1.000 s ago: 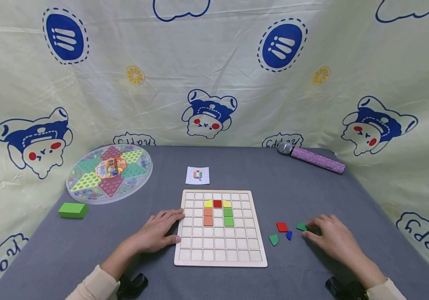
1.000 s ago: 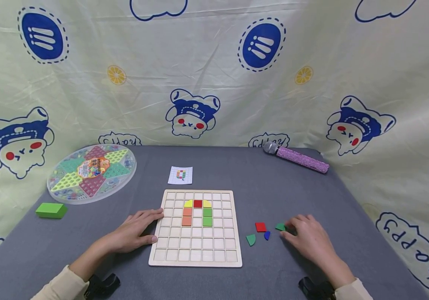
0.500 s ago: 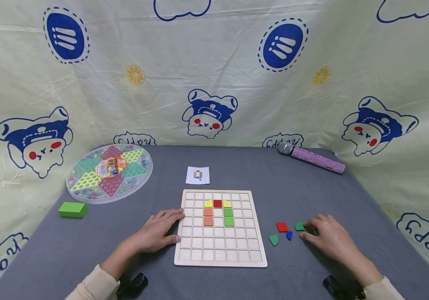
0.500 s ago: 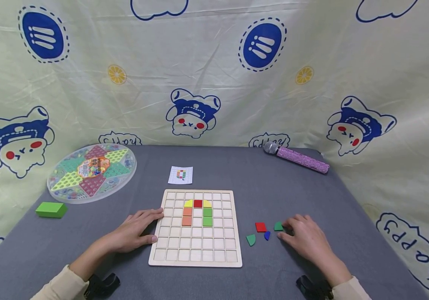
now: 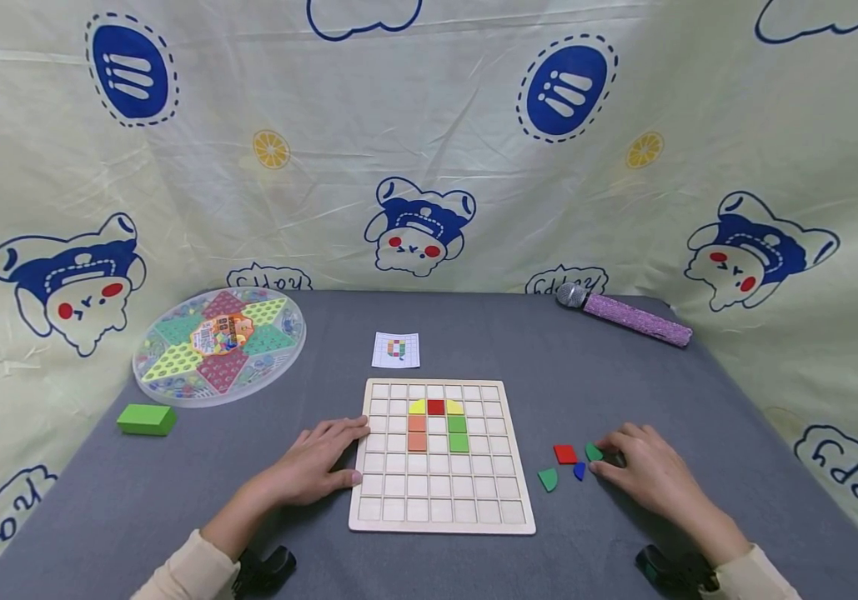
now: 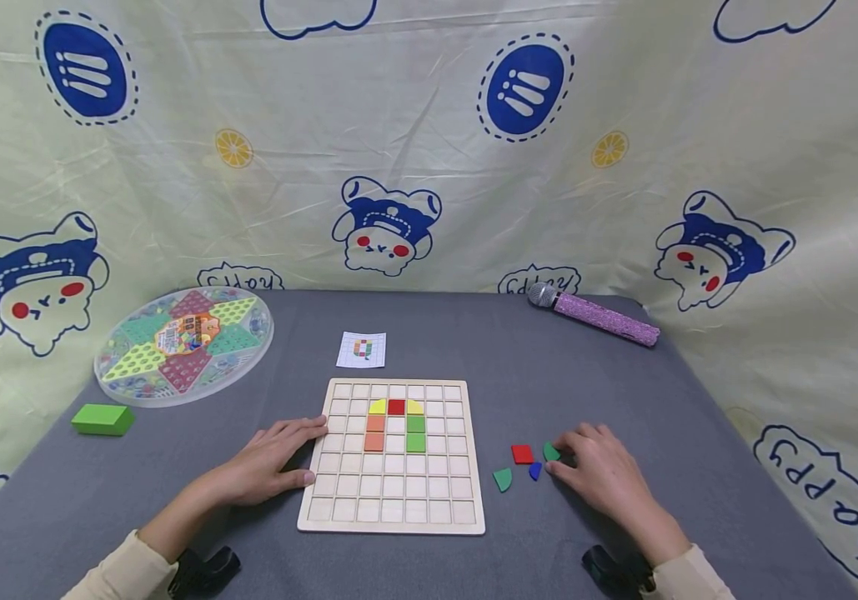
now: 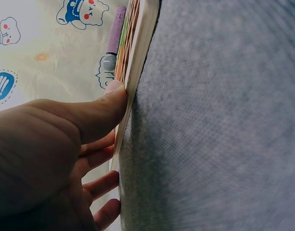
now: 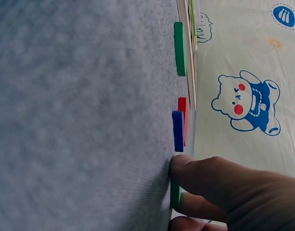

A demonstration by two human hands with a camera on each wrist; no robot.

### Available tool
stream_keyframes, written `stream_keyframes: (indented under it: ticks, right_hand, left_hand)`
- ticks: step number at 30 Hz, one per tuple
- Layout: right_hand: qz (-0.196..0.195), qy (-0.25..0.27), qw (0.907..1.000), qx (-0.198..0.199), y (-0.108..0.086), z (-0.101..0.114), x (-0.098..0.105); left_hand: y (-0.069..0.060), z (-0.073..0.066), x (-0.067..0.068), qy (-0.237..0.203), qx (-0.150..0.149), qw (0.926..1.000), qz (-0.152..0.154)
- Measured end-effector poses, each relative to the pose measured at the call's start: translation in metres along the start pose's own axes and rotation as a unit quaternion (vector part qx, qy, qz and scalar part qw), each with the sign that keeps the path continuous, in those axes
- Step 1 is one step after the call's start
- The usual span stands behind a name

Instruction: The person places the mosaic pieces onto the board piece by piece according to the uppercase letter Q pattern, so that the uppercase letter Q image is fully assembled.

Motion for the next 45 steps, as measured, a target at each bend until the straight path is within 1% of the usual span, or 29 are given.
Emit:
stream_keyframes:
  ticks: [7,13,18,25,31,37,45]
  right_hand:
    - [-0.006,-0.003,1.0000,0.003,0.000,0.002,-0.002]
    - [-0.010,0.002,0.9999,0.006,0.001,0.002,-0.001]
    - [-0.020,0.001,0.9997,0.013,0.003,0.010,0.002]
    - [-0.043,0.012,0.9974,0.056,0.006,0.037,0.006]
    - [-0.048,0.023,0.9942,0.093,0.011,0.063,0.003]
    - [-0.046,0.039,0.9889,0.136,0.016,0.086,-0.003]
    - [-0.032,0.035,0.9850,0.166,0.025,0.120,-0.012]
  left_hand:
    - [-0.001,0.001,0.001,0.001,-0.001,1.0000,-0.004]
    - [0.000,0.000,0.000,-0.001,0.000,1.0000,-0.001]
    - [0.001,0.001,0.000,-0.001,0.003,1.0000,0.002]
    - [0.001,0.001,0.000,-0.001,0.004,1.0000,0.000]
    - [0.001,0.002,-0.001,-0.003,0.007,1.0000,0.003]
    - [0.002,0.003,-0.002,-0.006,0.006,1.0000,0.004]
    - [0.002,0.003,-0.002,-0.009,0.010,0.9999,0.003]
Point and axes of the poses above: each hand's wrist, its own y-axis towards the middle knuckle, its own x-axis out of the back of the hand, z = x × y, the point moved 8 cm from there along y, towards the middle knuckle, and after that the axes turned 8 degrees about y, right-handed, at the moved point
